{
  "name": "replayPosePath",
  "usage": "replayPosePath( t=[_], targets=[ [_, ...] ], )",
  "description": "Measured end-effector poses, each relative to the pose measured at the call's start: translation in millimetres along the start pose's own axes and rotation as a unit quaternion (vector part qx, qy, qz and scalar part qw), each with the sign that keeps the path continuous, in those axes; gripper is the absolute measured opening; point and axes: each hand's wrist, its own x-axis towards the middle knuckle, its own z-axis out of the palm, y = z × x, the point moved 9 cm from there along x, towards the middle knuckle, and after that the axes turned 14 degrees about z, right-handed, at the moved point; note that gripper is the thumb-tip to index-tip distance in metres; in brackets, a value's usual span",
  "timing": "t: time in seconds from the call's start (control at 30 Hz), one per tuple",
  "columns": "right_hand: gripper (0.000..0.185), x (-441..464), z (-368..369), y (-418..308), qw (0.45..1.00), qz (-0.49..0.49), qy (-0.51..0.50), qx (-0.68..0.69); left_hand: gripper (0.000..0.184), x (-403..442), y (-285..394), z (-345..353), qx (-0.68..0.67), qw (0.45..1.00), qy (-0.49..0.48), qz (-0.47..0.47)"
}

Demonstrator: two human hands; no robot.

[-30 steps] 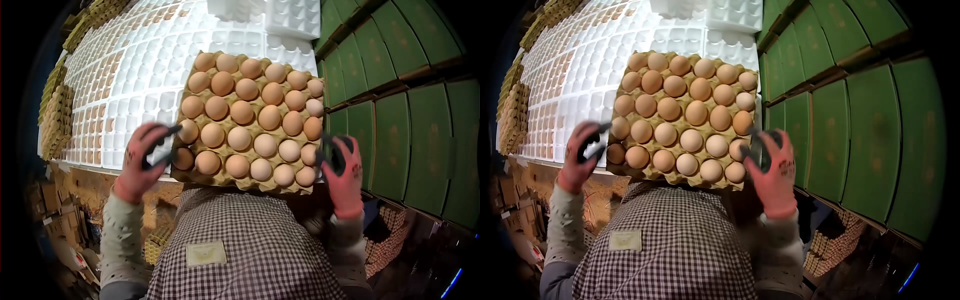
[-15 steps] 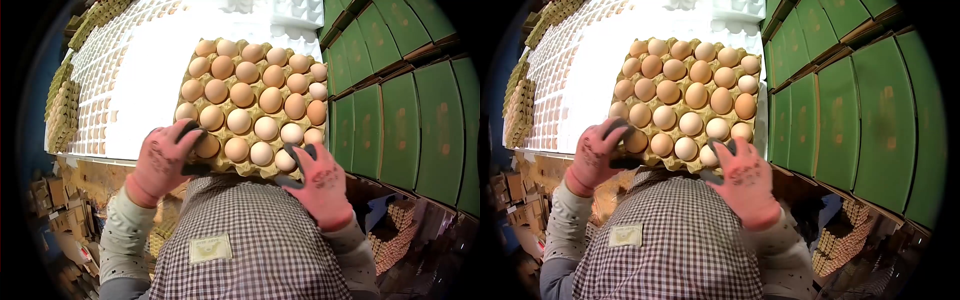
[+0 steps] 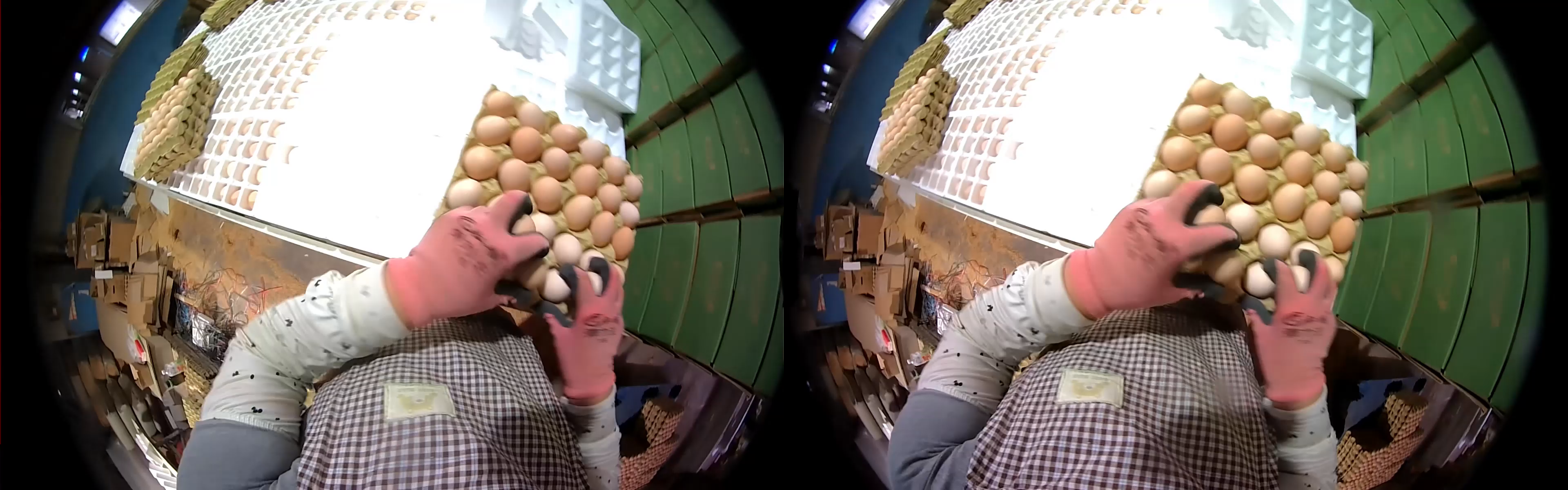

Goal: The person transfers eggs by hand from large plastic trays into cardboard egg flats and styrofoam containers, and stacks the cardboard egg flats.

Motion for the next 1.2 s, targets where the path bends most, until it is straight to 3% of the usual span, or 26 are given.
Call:
replayPosePath(
  t=[0.07, 0.1, 0.17, 0.2, 0.23, 0.3, 0.33, 0.37, 0.43, 0.5, 0.57, 0.63, 0.67, 0.7, 0.77, 0.87, 0.9, 0.97, 1.0, 1.03, 1.1, 1.17, 1.2],
  targets=[
    [0.054, 8, -5, 19, 0.969, 0.025, -0.011, 0.246, 0.066, -46, -38, -19, -0.314, 0.941, 0.116, -0.05],
    [0.05, 8, -9, 23, 0.935, 0.058, -0.019, 0.35, 0.067, -78, -59, -22, -0.466, 0.863, 0.176, -0.083],
    [0.052, 6, -12, 21, 0.887, 0.123, -0.035, 0.443, 0.062, -167, -100, -27, -0.643, 0.691, 0.26, -0.203],
    [0.055, 4, -20, 4, 0.897, 0.093, -0.028, 0.431, 0.055, -207, -126, -34, -0.585, 0.725, 0.252, -0.262],
    [0.057, -4, -20, -21, 0.856, 0.105, -0.05, 0.504, 0.049, -239, -149, -41, -0.523, 0.754, 0.238, -0.318],
    [0.061, -15, -12, -104, 0.859, -0.014, -0.147, 0.491, 0.042, -266, -180, -70, -0.293, 0.869, 0.179, -0.355],
    [0.062, -16, -10, -156, 0.906, -0.13, -0.148, 0.376, 0.05, -265, -183, -85, -0.057, 0.947, 0.084, -0.305],
    [0.063, -16, 3, -209, 0.926, -0.243, -0.148, 0.247, 0.06, -261, -180, -91, 0.181, 0.956, -0.014, -0.232],
    [0.061, -7, 50, -271, 0.946, -0.241, -0.093, 0.196, 0.064, -264, -192, -77, 0.207, 0.941, -0.074, -0.256],
    [0.06, 5, 100, -299, 0.974, -0.215, -0.054, 0.047, 0.067, -272, -201, -59, 0.218, 0.917, -0.186, -0.278],
    [0.062, 6, 130, -298, 0.975, -0.197, -0.085, -0.054, 0.064, -288, -216, -64, 0.147, 0.918, -0.191, -0.316],
    [0.063, 4, 144, -279, 0.972, -0.163, -0.131, -0.107, 0.06, -301, -230, -89, 0.084, 0.956, -0.046, -0.278],
    [0.063, 6, 140, -274, 0.976, -0.161, -0.096, -0.107, 0.055, -310, -240, -100, 0.051, 0.963, 0.057, -0.259],
    [0.058, 9, 138, -270, 0.979, -0.163, -0.065, -0.103, 0.049, -311, -236, -115, 0.135, 0.962, 0.137, -0.192],
    [0.048, 10, 136, -269, 0.973, -0.201, 0.052, -0.103, 0.045, -319, -253, -98, 0.181, 0.96, 0.086, -0.195],
    [0.044, 16, 181, -243, 0.979, -0.152, -0.001, -0.137, 0.05, -320, -257, -90, 0.18, 0.968, 0.059, -0.165],
    [0.045, 6, 171, -245, 0.973, -0.189, 0.079, -0.103, 0.051, -322, -261, -87, 0.164, 0.966, 0.075, -0.187],
    [0.04, 2, 129, -258, 0.983, -0.153, 0.051, -0.088, 0.055, -306, -249, -93, 0.134, 0.968, 0.092, -0.193],
    [0.038, -8, 93, -262, 0.984, -0.17, 0.047, -0.015, 0.056, -287, -239, -95, 0.083, 0.975, 0.123, -0.168],
    [0.047, -10, 53, -258, 0.983, -0.171, 0.028, 0.066, 0.057, -268, -226, -97, 0.035, 0.977, 0.152, -0.147],
    [0.053, 3, -8, -214, 0.992, -0.085, 0.034, 0.083, 0.058, -207, -187, -100, -0.008, 0.983, 0.17, -0.072],
    [0.063, 24, -21, -149, 0.996, 0.058, 0.072, -0.007, 0.057, -139, -139, -98, -0.019, 0.987, 0.155, 0.031],
    [0.069, 32, -13, -131, 0.994, 0.043, 0.069, -0.067, 0.058, -106, -119, -89, -0.012, 0.99, 0.119, 0.073]
  ],
)
